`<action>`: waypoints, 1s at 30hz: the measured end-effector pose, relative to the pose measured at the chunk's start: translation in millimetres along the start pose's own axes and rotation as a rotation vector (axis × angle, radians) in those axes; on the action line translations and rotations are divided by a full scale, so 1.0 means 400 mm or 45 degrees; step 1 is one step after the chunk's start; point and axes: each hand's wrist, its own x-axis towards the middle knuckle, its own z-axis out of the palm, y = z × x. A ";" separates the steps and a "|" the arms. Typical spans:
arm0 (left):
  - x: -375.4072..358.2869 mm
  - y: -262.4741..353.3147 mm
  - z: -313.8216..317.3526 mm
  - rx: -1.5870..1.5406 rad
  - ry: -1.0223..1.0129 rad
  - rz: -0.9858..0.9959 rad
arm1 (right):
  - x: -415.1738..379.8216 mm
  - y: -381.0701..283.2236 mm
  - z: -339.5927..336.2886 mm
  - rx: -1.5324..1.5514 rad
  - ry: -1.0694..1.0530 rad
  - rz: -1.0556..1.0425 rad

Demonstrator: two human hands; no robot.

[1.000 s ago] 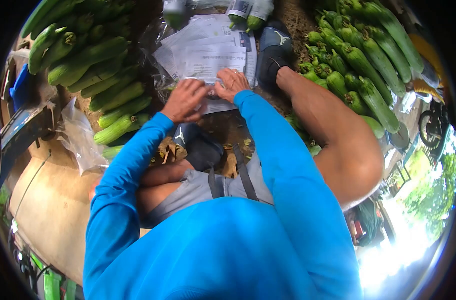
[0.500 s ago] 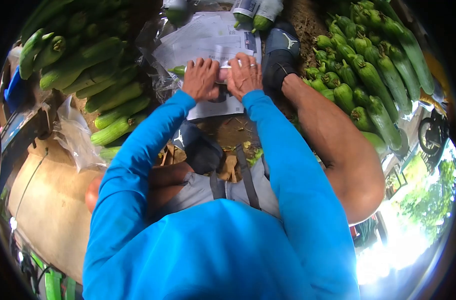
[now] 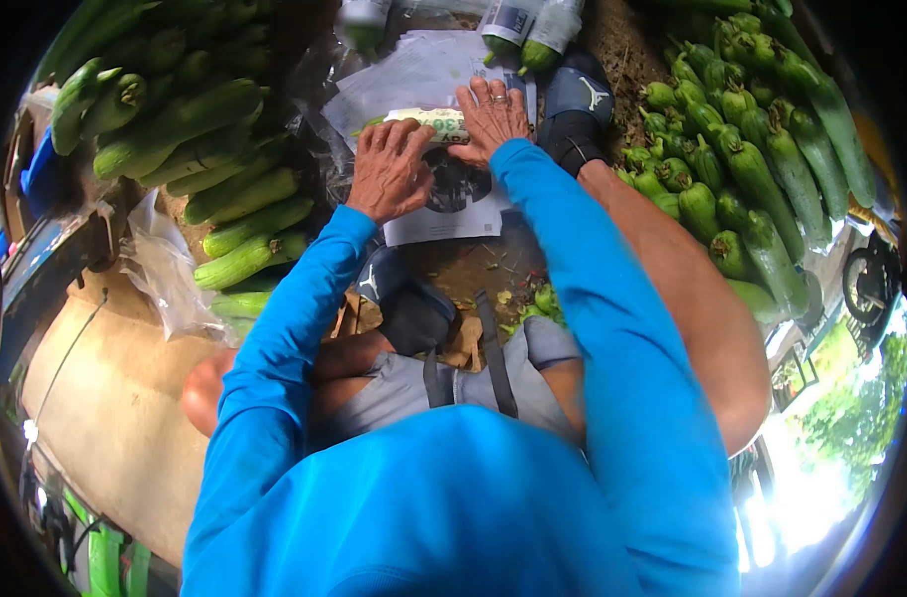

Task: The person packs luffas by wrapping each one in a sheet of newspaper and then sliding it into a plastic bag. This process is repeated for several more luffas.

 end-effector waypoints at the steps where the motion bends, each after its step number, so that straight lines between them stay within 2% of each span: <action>1: 0.000 -0.005 0.001 0.025 0.018 0.011 | 0.021 0.014 -0.005 -0.007 0.016 -0.014; 3: -0.010 -0.005 0.003 0.040 0.045 0.003 | 0.049 0.032 -0.020 -0.183 -0.228 -0.224; 5: -0.011 -0.003 -0.001 0.107 0.035 -0.011 | 0.089 0.041 -0.047 -0.175 -0.248 -0.292; 6: -0.013 -0.005 -0.008 0.154 -0.061 -0.007 | 0.110 0.048 -0.067 -0.001 -0.544 -0.327; 7: -0.016 -0.006 -0.013 0.159 -0.039 -0.020 | 0.130 0.054 -0.086 0.175 -0.842 -0.354; 9: -0.019 0.006 -0.044 0.131 -0.004 -0.016 | 0.150 0.046 -0.161 0.560 -1.309 -0.131; 11: -0.006 0.020 -0.079 0.142 0.046 -0.020 | 0.112 0.051 -0.241 1.669 -1.724 0.498; 12: 0.006 0.025 -0.098 0.085 0.096 -0.035 | 0.115 0.056 -0.279 1.855 -1.705 0.571; 13: 0.021 0.031 -0.117 0.028 0.147 -0.049 | 0.114 0.049 -0.260 2.050 -1.621 0.595; 14: 0.040 0.034 -0.138 0.008 0.264 -0.023 | 0.112 0.069 -0.260 2.207 -1.794 0.619; 15: 0.055 0.025 -0.142 0.016 0.276 -0.016 | 0.112 0.090 -0.258 2.366 -1.969 0.638; 17: 0.080 0.003 -0.154 -0.179 0.246 0.010 | 0.126 0.083 -0.250 2.787 -2.376 0.440; 18: 0.090 -0.006 -0.158 -0.209 0.283 0.045 | 0.121 0.093 -0.288 2.597 -2.132 0.725; 21: 0.102 -0.014 -0.159 -0.331 0.276 0.023 | 0.124 0.119 -0.226 2.813 -2.139 0.365; 23: 0.093 0.001 -0.158 -0.375 0.244 0.007 | 0.142 0.122 -0.176 2.643 -2.066 0.376; 25: 0.074 0.014 -0.138 -0.742 0.319 -0.258 | 0.191 0.130 -0.166 2.472 -1.868 0.489; 26: 0.064 0.022 -0.136 -0.818 0.256 -0.402 | 0.214 0.132 -0.172 2.278 -1.522 0.539; 27: 0.059 0.025 -0.130 -0.812 0.243 -0.400 | 0.246 0.158 -0.157 1.737 -1.117 0.018; 28: 0.058 0.025 -0.120 -0.852 0.298 -0.483 | 0.260 0.188 -0.144 1.675 -0.696 0.036; 29: 0.055 0.021 -0.108 -0.893 0.355 -0.564 | 0.278 0.175 -0.154 1.284 -0.158 0.070; 30: 0.050 0.013 -0.099 -0.923 0.306 -0.665 | 0.294 0.192 -0.165 0.937 0.046 0.082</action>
